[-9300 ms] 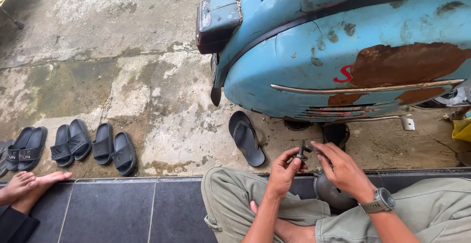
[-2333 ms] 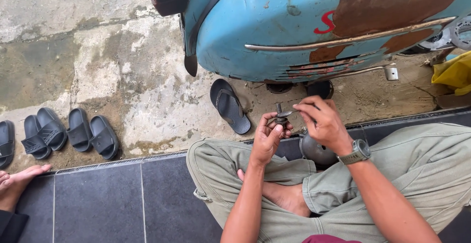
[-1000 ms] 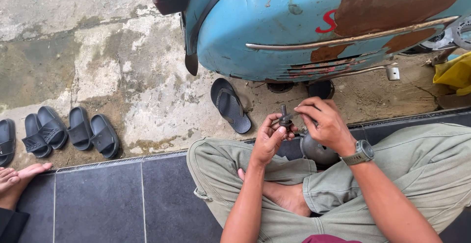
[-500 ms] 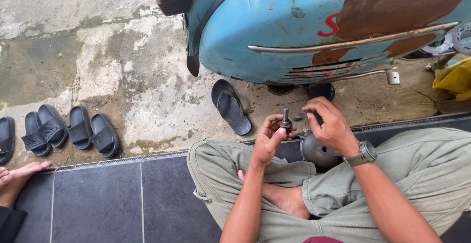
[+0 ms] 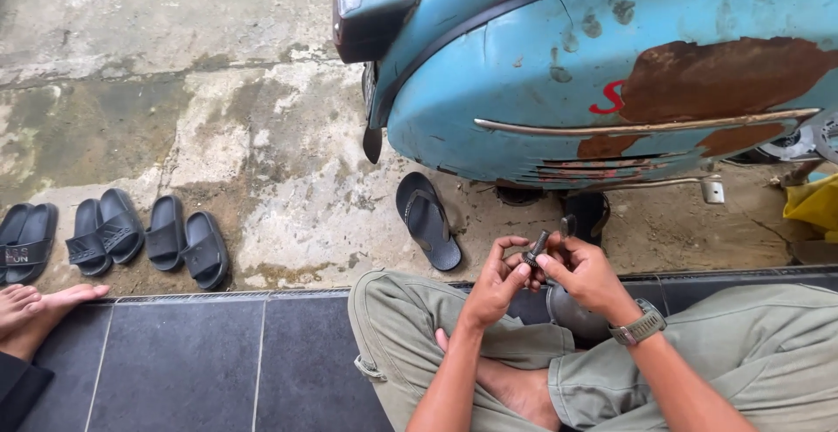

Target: Assembling internal mechanical components of a scooter, specifically fitting a pin into a small part and then into a larger housing.

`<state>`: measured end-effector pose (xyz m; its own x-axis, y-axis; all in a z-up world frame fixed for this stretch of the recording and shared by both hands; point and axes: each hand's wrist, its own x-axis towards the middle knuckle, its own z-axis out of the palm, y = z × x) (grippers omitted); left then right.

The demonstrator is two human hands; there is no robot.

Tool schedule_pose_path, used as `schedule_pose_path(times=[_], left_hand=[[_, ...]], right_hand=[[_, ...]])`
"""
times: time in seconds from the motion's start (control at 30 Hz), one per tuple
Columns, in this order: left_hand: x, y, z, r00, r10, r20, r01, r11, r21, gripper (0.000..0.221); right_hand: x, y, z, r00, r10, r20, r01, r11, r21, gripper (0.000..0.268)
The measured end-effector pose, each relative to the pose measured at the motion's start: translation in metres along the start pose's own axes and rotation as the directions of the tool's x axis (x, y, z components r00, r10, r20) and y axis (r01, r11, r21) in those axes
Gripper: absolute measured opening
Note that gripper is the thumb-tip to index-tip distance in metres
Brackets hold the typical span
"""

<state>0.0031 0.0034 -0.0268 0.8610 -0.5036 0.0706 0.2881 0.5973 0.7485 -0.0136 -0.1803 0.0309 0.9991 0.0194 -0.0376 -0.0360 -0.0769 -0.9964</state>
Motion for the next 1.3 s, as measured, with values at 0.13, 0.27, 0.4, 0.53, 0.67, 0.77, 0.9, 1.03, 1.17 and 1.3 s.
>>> schedule_pose_path(times=[0.13,0.27,0.4,0.53,0.67,0.77,0.9,1.03,1.17,1.3], left_hand=[[0.0,0.001,0.002,1.0,0.009,-0.006,-0.008,0.999,0.04,0.048],[-0.002,-0.001,0.004,0.999,0.033,-0.027,-0.028,0.983,0.183,0.047],[-0.002,0.009,0.016,0.998,0.012,-0.065,0.004,0.971,0.24,0.043],[0.0,0.008,0.013,0.997,0.017,-0.081,0.003,0.971,0.238,0.045],[0.001,0.008,0.011,0.99,0.048,-0.13,-0.01,0.961,0.277,0.051],[0.0,0.007,0.01,0.988,0.051,-0.143,-0.015,0.969,0.247,0.051],[-0.003,0.006,0.009,0.986,0.055,-0.156,-0.019,0.975,0.222,0.049],[-0.001,0.005,0.011,0.986,0.06,-0.159,-0.026,0.978,0.209,0.048],[0.0,0.003,0.012,0.986,0.053,-0.161,-0.023,0.983,0.184,0.046],[0.002,0.005,0.01,0.985,0.047,-0.168,-0.021,0.987,0.156,0.044]], right_hand=[[0.002,-0.028,0.009,1.0,0.008,0.022,-0.009,0.999,0.042,0.019],[0.002,-0.015,0.002,0.998,0.066,0.014,-0.067,0.997,0.028,0.021],[0.004,-0.01,-0.004,0.996,0.09,-0.006,-0.09,0.994,-0.057,0.021],[0.005,0.003,-0.01,0.996,0.089,-0.017,-0.091,0.99,-0.109,0.023],[0.004,0.004,-0.007,0.996,0.085,-0.031,-0.088,0.987,-0.131,0.021],[0.004,0.0,-0.005,0.997,0.074,-0.028,-0.077,0.986,-0.151,0.023],[0.006,-0.003,-0.006,0.999,0.041,-0.019,-0.044,0.974,-0.221,0.023],[0.007,-0.007,-0.009,1.0,0.009,-0.015,-0.013,0.963,-0.271,0.024],[0.01,-0.011,-0.011,0.999,-0.028,-0.016,0.021,0.939,-0.343,0.026],[0.009,-0.012,-0.016,0.998,-0.062,-0.011,0.052,0.908,-0.415,0.028]])
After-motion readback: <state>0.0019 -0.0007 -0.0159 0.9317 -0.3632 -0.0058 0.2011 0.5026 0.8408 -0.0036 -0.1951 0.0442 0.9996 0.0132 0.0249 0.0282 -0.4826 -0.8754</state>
